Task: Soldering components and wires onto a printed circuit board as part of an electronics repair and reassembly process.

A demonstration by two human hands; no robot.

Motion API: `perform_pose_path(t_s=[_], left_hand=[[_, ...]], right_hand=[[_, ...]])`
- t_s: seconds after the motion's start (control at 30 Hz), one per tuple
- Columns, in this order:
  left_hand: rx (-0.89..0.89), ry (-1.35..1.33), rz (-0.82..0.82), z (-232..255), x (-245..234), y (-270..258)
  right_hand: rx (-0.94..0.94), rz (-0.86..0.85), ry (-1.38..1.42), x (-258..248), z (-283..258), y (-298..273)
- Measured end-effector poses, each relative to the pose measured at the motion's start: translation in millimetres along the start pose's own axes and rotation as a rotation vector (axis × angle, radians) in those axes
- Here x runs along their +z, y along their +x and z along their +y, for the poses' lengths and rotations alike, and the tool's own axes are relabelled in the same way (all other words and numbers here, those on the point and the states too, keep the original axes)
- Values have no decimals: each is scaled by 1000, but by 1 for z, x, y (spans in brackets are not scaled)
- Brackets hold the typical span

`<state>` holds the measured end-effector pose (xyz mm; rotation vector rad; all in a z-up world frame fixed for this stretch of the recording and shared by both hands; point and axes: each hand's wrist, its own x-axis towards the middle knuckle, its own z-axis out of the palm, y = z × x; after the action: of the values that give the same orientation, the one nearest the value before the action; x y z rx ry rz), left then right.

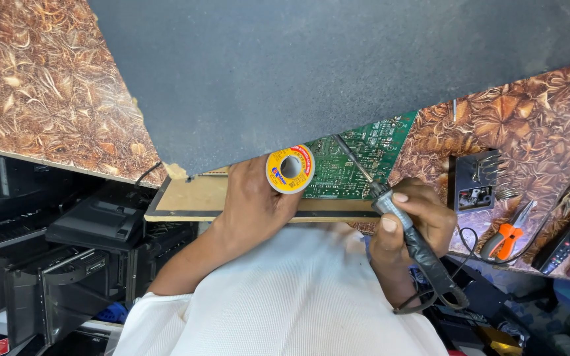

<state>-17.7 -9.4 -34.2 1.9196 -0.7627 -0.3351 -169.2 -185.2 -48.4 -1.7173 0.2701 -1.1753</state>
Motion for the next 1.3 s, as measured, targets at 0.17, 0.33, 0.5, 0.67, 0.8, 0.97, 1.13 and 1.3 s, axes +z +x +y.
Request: perform_pose_path(t_s=[0.17,0.33,0.5,0.67,0.8,0.97,1.13,1.3], left_hand=[[-50,-74,-40,2,0,-1],[63,41,-46,0,-5,-3],[231,206,-38,-8,-1,-12],[234,276,-27,2,3,-12],[213,246,14,9,10,-10],[58,136,-20,38,4,4],[60,-142,59,61,14,20],[138,-223,-40,49,25,16]], right_hand=[[-61,25,-20,-2,9,-2],[-43,182,-89,18,-12,12],[-69,561,-27,36,-14,28],[-3,559,25,29,-16,28],[-13,552,143,18,-7,17],[21,488,63,14,-7,17],[21,490,100,4,-1,7],[-26,468,88,16,-6,26]])
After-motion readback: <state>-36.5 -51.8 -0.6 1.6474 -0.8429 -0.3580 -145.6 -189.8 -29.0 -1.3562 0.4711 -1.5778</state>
